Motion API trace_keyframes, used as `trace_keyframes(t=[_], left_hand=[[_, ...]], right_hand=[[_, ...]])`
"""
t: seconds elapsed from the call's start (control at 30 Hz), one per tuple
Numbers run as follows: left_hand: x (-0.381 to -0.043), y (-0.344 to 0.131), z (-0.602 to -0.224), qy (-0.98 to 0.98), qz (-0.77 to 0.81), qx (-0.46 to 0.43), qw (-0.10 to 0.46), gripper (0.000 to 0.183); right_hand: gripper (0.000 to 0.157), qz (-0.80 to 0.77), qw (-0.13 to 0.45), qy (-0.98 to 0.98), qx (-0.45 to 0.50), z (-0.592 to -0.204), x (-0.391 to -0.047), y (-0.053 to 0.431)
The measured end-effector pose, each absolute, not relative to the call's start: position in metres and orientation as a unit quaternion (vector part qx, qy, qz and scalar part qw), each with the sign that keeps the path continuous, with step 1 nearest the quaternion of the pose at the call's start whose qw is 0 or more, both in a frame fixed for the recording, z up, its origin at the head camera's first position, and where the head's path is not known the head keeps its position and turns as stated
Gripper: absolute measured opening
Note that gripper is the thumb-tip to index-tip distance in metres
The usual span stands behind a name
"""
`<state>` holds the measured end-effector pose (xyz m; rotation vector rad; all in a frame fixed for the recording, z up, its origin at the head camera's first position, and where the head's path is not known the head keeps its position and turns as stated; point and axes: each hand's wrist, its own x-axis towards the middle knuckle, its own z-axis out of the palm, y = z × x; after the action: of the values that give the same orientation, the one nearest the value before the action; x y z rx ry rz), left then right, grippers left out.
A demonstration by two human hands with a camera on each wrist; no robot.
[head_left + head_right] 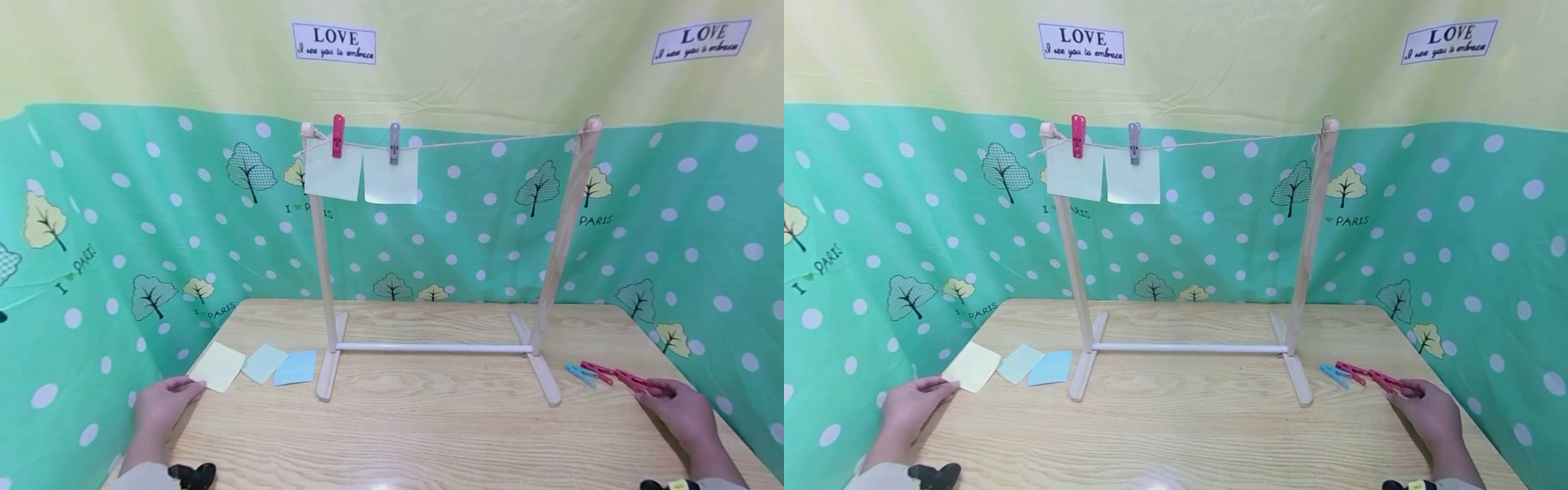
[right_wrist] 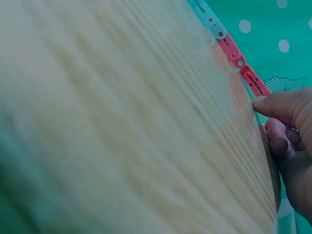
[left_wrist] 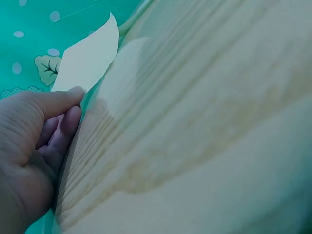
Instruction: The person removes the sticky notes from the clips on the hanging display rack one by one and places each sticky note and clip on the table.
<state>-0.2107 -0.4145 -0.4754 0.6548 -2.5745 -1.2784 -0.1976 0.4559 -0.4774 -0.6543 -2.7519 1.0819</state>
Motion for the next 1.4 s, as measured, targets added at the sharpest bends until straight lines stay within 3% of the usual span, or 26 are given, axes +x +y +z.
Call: trace_keyframes(t=[0.43,0.63,0.8,1.17,1.4], left_hand=[[-0.215,-0.405,-0.477,-0.898,-0.365,0.211,0.124,0.065],[-0.211,-0.404,-0.477,-0.866,-0.415,0.240,0.142,0.064],[-0.202,-0.400,-0.476,-0.824,-0.478,0.250,0.172,0.056],[-0.200,-0.397,-0.465,-0.812,-0.511,0.256,0.118,0.065],[-0.206,-0.367,-0.444,-0.782,-0.579,0.175,0.153,0.065]], right_hand=[[0.071,0.360,0.049,-0.902,-0.233,-0.478,-0.194,0.454],[0.080,0.386,0.055,-0.888,-0.243,-0.479,-0.192,0.456],[0.076,0.400,0.070,-0.879,-0.250,-0.474,-0.188,0.457],[0.073,0.401,0.119,-0.893,-0.168,-0.447,-0.177,0.441],[0.068,0.411,0.147,-0.892,-0.116,-0.424,-0.176,0.413]])
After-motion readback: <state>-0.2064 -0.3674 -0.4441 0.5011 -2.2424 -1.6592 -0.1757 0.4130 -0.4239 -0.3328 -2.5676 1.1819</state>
